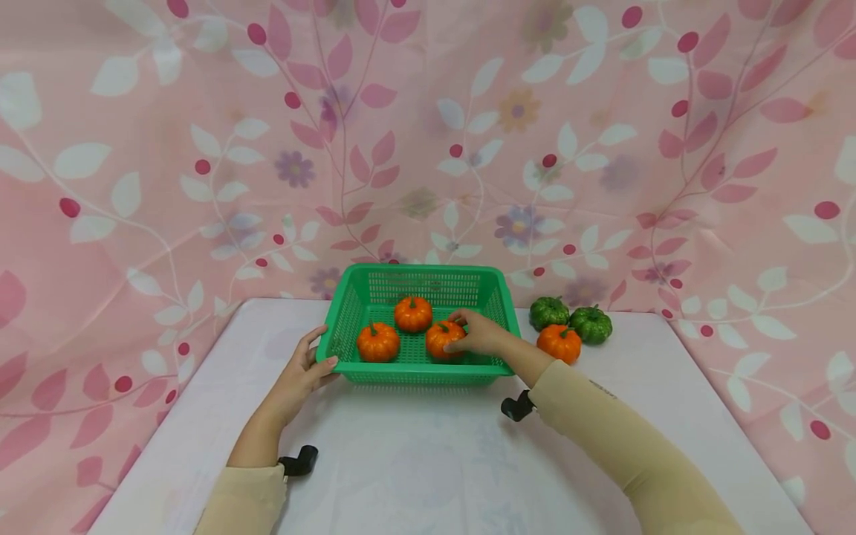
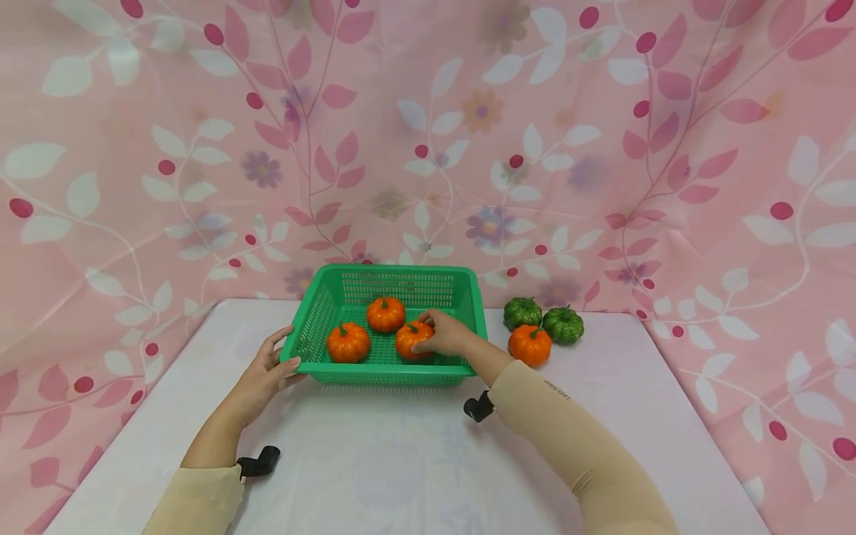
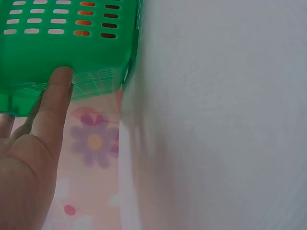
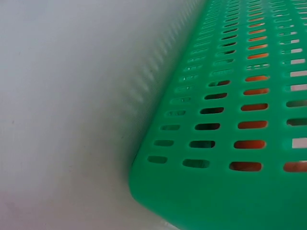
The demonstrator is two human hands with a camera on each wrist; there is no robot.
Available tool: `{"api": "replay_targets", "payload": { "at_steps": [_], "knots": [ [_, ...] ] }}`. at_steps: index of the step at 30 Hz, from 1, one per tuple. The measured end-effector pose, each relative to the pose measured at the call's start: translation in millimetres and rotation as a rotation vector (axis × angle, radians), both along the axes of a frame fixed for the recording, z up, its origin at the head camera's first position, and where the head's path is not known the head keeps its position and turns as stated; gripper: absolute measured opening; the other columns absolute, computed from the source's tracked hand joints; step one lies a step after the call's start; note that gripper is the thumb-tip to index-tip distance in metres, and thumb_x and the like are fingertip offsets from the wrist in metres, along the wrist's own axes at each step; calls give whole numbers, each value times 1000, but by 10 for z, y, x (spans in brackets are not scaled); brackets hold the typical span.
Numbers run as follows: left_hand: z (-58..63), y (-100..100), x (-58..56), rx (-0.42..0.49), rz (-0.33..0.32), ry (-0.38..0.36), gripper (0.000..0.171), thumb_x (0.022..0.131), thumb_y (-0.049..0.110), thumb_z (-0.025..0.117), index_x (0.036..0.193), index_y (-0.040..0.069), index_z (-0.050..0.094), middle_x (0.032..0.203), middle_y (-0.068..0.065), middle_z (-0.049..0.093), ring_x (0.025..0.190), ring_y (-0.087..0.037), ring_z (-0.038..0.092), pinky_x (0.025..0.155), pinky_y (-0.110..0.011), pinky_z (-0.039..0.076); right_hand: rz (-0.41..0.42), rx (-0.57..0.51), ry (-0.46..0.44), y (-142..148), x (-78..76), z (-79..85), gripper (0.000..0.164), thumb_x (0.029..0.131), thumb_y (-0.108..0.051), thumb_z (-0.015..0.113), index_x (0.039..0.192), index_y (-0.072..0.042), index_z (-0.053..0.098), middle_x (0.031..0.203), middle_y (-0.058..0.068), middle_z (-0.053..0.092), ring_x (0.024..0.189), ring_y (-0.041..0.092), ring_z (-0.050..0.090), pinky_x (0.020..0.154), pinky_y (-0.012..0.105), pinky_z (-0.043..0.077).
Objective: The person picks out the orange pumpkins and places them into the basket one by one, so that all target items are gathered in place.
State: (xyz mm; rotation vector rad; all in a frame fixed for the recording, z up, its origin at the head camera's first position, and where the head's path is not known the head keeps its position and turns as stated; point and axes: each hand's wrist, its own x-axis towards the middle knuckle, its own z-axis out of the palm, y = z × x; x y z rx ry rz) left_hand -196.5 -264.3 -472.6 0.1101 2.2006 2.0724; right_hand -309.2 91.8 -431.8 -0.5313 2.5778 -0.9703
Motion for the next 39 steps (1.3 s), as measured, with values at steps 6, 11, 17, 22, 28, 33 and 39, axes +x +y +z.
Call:
{"api": "replay_targets", "payload": {
  "at_steps": [6,11,17,22,28,33,39],
  "knots": [
    [24,10,11,0,-3,-6,77,103,20,59,161,22,9,151,-26,33,110,-9,61,107,-48,44,-1,20,-17,-10,6,-16,63,88,-28,79,140,-9,49,142,16,50,127,33,50,108,50,43],
    [34,-3,22,-8,-6,-6,79,102,24,61,161,23,8,152,-25,32,110,-9,61,107,-46,44,7,28,-17,-24,0,-6,64,88,-28,79,140,-8,49,142,16,50,126,33,50,107,50,44],
    [27,-11,5,-4,-8,-4,78,102,23,60,161,23,8,152,-26,32,110,-9,61,106,-45,45,18,35,-13,-42,-10,0,64,88,-25,79,141,-8,48,142,17,50,126,33,51,107,48,45],
    [34,-4,0,-3,-7,0,78,103,22,60,161,22,8,150,-27,34,109,-8,61,105,-43,47,39,53,-17,-40,-8,7,65,89,-25,78,142,-8,46,142,18,50,124,33,52,105,48,46],
    [46,1,16,-9,-12,3,79,103,23,59,161,20,6,152,-28,30,110,-7,60,106,-45,45,43,56,-23,-51,-5,-1,65,89,-26,78,143,-9,46,143,17,50,126,33,51,106,48,45],
    [39,-1,13,-2,-11,-3,78,103,23,60,161,22,7,153,-27,30,110,-7,61,106,-45,45,38,52,-15,-49,-13,-22,64,89,-26,78,143,-10,46,143,17,50,126,33,51,106,48,45],
    [36,2,12,12,-9,3,77,103,20,59,161,19,8,151,-29,32,108,-7,61,106,-45,45,32,40,-10,-44,-20,-20,65,90,-26,77,145,-8,46,144,17,50,127,33,51,105,47,46]
  ]
}}
